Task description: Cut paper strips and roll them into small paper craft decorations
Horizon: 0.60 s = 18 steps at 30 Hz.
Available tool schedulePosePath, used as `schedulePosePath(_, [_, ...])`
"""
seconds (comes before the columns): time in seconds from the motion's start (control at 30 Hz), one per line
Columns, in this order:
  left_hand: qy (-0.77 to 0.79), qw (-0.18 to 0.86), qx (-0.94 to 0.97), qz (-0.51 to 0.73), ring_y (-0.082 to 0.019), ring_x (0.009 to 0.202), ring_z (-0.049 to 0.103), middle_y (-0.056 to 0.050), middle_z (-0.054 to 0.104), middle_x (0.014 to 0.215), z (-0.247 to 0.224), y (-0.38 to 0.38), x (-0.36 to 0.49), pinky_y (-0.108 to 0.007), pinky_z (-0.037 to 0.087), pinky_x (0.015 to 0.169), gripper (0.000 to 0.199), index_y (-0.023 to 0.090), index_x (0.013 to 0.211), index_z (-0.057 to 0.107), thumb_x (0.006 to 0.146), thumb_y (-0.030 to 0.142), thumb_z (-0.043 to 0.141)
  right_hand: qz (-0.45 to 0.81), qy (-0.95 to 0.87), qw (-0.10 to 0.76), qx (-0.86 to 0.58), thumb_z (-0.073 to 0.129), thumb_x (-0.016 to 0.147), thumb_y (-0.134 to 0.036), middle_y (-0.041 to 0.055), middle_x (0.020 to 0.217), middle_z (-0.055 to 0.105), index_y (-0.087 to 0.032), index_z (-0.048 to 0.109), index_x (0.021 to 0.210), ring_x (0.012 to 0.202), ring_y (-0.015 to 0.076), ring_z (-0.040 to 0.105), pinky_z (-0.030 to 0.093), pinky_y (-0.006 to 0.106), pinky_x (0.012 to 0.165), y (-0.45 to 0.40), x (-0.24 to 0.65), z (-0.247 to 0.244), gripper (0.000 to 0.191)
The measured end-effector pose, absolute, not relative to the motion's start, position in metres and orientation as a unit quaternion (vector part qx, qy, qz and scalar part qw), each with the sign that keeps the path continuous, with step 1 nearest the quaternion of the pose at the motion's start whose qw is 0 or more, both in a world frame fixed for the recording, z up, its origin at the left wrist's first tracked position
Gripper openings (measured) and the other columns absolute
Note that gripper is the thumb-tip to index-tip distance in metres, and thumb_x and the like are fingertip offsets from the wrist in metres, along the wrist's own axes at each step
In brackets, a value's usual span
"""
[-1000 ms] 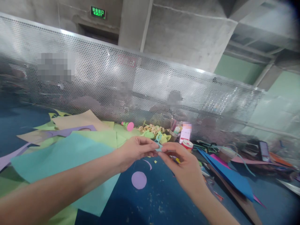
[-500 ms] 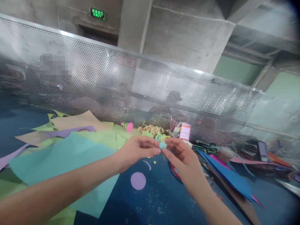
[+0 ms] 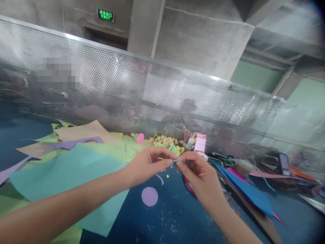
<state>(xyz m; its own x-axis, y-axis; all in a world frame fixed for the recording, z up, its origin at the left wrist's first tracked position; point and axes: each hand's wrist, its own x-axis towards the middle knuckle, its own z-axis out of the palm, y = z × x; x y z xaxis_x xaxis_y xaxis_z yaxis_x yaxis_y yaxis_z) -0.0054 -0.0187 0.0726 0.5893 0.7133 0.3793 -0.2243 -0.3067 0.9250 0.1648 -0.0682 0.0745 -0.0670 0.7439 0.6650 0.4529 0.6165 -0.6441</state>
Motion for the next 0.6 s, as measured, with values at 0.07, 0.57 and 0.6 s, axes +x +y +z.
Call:
schedulePosePath(0.07, [0.145,0.609,0.675,0.390,-0.013,0.081,0.060,-0.002,0.064,0.084,0.0768,-0.0206,-0.0066,-0.029,0.045,0.079,0.011,0.017,0.087,0.062,0.082,0.026,0.057,0.125,-0.727,0.549,-0.394,0.058,0.080,-0.023,0.0020,0.084,0.057,-0.023,0.061,0.081,0.077,0.0139,0.057,0.051,0.025,0.063,-0.0682,0.1663,0.0759,0.003])
schedulePosePath(0.57, [0.141,0.593,0.672,0.420,-0.006,0.071,0.054,0.003,0.059,0.077,0.0809,-0.0209,-0.0079,-0.020,0.042,0.068,0.009,0.017,0.081,0.060,0.075,0.019,0.066,0.182,-0.731,0.539,-0.378,0.060,0.079,-0.022,0.0007,0.085,0.061,-0.027,0.062,0.097,0.080,0.0140,0.060,0.053,0.026,0.068,-0.0699,0.1667,0.0768,0.019])
schedulePosePath(0.6, [0.142,0.592,0.672,0.422,-0.006,0.070,0.054,0.003,0.058,0.076,0.0810,-0.0211,-0.0078,-0.020,0.042,0.068,0.009,0.017,0.081,0.060,0.075,0.019,0.066,0.187,-0.733,0.535,-0.377,0.059,0.079,-0.022,0.0008,0.086,0.061,-0.027,0.062,0.098,0.080,0.0141,0.060,0.053,0.026,0.069,-0.0695,0.1674,0.0766,0.020])
